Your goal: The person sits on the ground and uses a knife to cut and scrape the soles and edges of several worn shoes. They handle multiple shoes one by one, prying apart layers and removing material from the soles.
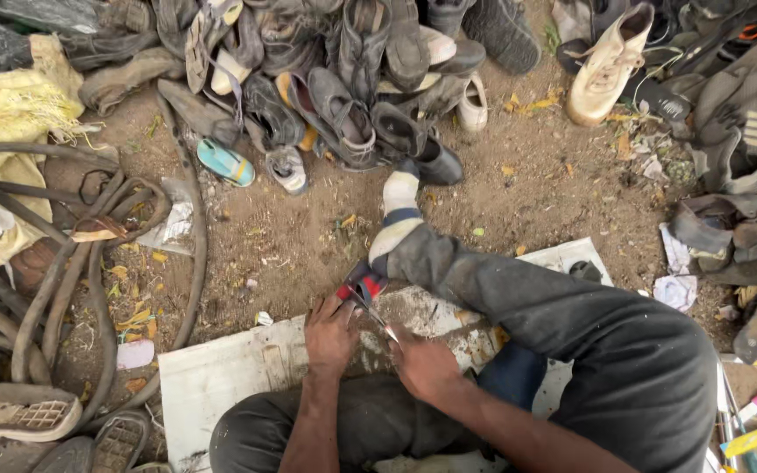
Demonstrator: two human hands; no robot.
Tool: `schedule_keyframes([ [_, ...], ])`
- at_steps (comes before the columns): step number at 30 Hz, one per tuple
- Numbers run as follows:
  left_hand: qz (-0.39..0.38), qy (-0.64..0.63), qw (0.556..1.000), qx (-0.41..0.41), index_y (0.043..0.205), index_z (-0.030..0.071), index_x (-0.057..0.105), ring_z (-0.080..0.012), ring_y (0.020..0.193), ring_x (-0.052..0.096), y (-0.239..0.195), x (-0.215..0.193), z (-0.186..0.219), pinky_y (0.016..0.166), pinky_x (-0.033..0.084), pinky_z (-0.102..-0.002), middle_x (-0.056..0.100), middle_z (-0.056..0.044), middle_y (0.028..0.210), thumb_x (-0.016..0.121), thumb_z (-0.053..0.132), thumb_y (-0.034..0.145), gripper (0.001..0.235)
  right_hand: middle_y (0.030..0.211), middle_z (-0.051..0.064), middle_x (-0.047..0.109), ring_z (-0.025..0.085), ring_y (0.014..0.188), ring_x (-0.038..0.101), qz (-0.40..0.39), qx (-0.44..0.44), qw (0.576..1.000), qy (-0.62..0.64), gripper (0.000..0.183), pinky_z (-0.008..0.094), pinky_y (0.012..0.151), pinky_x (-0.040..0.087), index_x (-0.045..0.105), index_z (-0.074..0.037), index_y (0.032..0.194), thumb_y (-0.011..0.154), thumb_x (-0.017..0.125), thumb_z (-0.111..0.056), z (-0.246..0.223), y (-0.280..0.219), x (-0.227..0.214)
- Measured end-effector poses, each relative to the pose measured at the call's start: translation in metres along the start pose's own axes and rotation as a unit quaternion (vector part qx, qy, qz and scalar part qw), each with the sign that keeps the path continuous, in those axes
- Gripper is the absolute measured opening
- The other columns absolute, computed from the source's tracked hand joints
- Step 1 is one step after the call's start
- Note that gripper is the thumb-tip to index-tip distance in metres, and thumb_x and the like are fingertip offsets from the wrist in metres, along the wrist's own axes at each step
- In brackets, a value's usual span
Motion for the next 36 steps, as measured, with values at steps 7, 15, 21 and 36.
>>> schedule_keyframes([
  [7,0.004,0.025,0.999,0.029,0.099,0.005,0.076,-0.0306,0.093,0.062,-0.009,0.010,0.004,0.084,0.050,-0.046,0.063,-0.007,0.088,0.076,0.008,0.085,0.015,0.086,0.018,0.073,0.040,0.078,0.071,0.012,-0.098,0.994,-0.049,0.020,0.052,0.070,0.056,0.064,-0.009,0.110,0.097,0.059,-0.022,-0.009,0.046,0.032],
  [15,0.073,-0.119,0.981,-0.137,0.105,0.004,0.078,-0.0364,0.092,0.068,-0.020,0.009,-0.040,0.081,0.055,-0.045,0.071,-0.016,0.100,0.073,0.008,0.085,0.021,0.101,0.016,0.072,0.042,0.092,0.070,-0.113,0.034,0.993,0.021,0.041,0.056,0.077,0.054,0.058,-0.016,0.134,0.095,0.060,-0.027,0.034,-0.072,-0.008],
  [21,0.094,-0.118,0.987,-0.052,0.105,0.003,0.077,-0.0361,0.095,0.066,-0.024,0.002,-0.016,0.083,0.053,-0.046,0.070,-0.014,0.101,0.073,0.005,0.083,0.022,0.119,0.015,0.071,0.040,0.079,0.071,0.003,-0.095,0.993,-0.063,0.024,0.053,0.066,0.057,0.062,-0.015,0.117,0.095,0.053,-0.020,0.003,-0.015,-0.007],
  [36,0.096,-0.072,0.993,-0.006,0.096,0.006,0.077,-0.0388,0.089,0.065,-0.017,-0.009,0.001,0.084,0.052,-0.051,0.070,-0.014,0.096,0.072,0.011,0.085,0.013,0.087,0.023,0.073,0.045,0.083,0.069,-0.043,0.025,0.998,0.028,0.028,0.057,0.073,0.052,0.058,-0.009,0.126,0.103,0.053,-0.024,0.001,0.015,0.008],
])
Point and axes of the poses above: each hand's wrist, its own y-axis towards the middle knuckle, its own x-axis out of the palm, z = x × y, the point moved 10 cm from there along y, towards the middle knuckle
